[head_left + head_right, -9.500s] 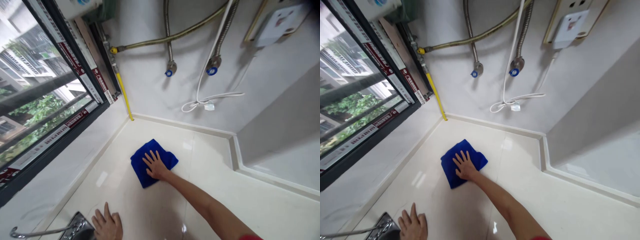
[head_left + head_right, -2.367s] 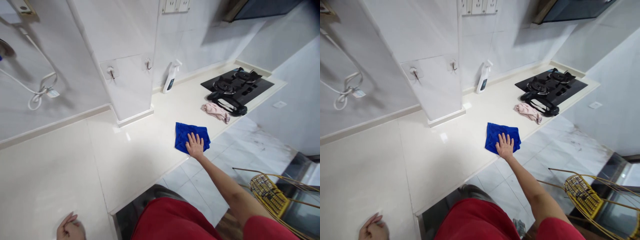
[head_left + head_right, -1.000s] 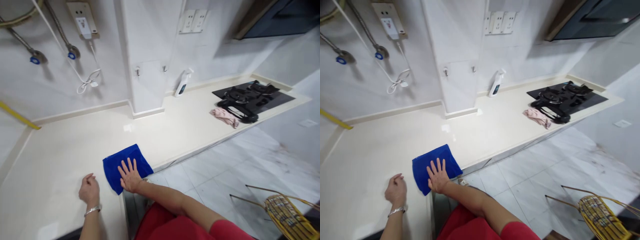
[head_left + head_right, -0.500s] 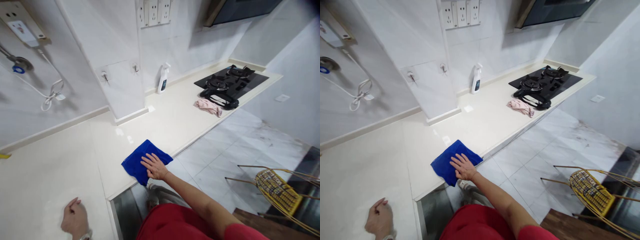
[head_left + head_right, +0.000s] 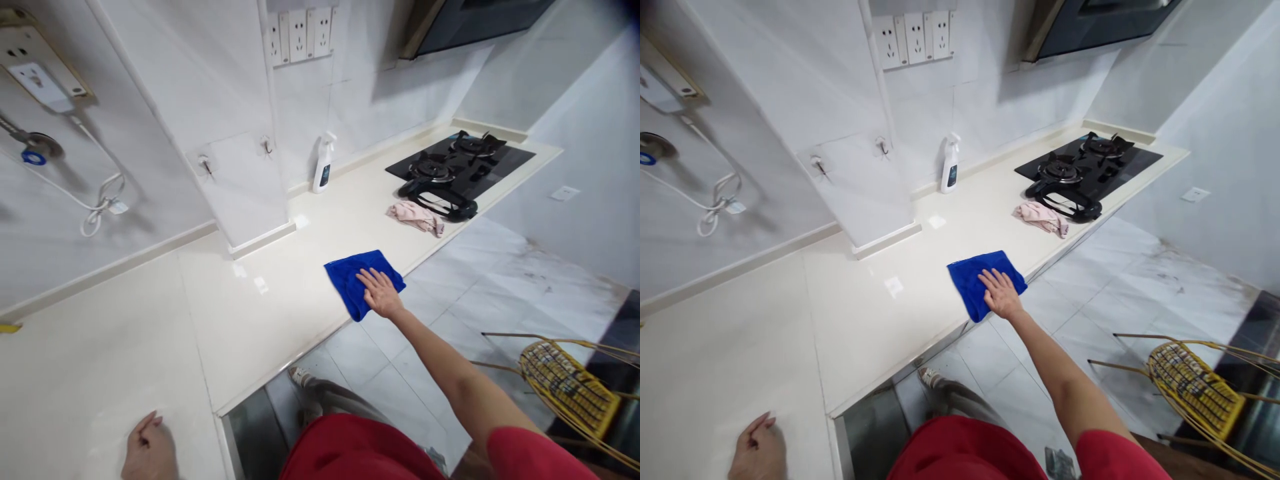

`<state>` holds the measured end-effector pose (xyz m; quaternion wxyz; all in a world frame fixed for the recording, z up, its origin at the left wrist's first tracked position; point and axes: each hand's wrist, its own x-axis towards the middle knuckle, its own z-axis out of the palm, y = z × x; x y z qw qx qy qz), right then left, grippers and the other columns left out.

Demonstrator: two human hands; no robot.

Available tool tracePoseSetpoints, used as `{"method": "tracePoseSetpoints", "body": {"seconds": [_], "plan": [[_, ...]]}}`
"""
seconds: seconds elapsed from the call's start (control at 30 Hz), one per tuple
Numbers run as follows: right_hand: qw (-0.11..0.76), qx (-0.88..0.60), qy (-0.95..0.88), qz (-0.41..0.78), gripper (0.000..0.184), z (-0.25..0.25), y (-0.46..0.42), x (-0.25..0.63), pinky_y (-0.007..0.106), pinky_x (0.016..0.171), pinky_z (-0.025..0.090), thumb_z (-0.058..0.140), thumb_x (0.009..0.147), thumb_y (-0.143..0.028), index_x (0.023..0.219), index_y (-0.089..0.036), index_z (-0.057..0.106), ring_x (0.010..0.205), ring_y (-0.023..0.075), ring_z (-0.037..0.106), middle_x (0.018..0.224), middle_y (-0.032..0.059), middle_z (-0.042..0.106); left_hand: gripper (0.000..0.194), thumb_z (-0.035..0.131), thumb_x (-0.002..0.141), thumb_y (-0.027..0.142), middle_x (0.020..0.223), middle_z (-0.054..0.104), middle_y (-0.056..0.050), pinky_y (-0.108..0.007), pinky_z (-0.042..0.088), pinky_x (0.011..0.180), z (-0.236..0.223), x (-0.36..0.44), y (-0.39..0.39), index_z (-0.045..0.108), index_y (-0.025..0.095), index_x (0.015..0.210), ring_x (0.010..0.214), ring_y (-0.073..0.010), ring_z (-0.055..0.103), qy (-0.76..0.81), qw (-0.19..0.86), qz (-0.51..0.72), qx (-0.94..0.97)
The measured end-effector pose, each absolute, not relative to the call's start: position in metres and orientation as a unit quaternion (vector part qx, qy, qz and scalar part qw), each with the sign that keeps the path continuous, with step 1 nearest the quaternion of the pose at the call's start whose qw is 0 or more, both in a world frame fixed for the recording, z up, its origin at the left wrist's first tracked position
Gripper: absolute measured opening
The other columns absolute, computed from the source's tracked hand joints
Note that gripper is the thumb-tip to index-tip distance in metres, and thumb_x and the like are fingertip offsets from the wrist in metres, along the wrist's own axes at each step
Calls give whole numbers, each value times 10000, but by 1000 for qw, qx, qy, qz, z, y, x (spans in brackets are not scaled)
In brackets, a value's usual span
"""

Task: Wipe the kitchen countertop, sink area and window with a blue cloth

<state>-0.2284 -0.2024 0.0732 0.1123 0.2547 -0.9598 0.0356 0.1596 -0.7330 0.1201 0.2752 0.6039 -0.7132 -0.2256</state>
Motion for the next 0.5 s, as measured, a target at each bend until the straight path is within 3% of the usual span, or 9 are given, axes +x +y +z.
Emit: {"method": "tracePoseSetpoints", "body": {"seconds": [0.23,0.5], "plan": [[88,61,-994,25,593,66,-212,-261,538,1216,220,302,963,-308,1537,-221,427,1498,298,276,1614,33,388,322,447,838,302,1007,749,4,-356,447,783,137,156,-728,705,298,1031,745,-186,595,-689,201,-244,653],[-4,-19,-1000,17,671,68,-262,-289,733,1142,144,165,981,-391,1598,-151,275,1509,457,137,1683,117,178,349,427,850,347,1059,744,3,-363,433,762,147,156,-728,676,320,1094,697,-202,569,-684,144,-258,668]]}}
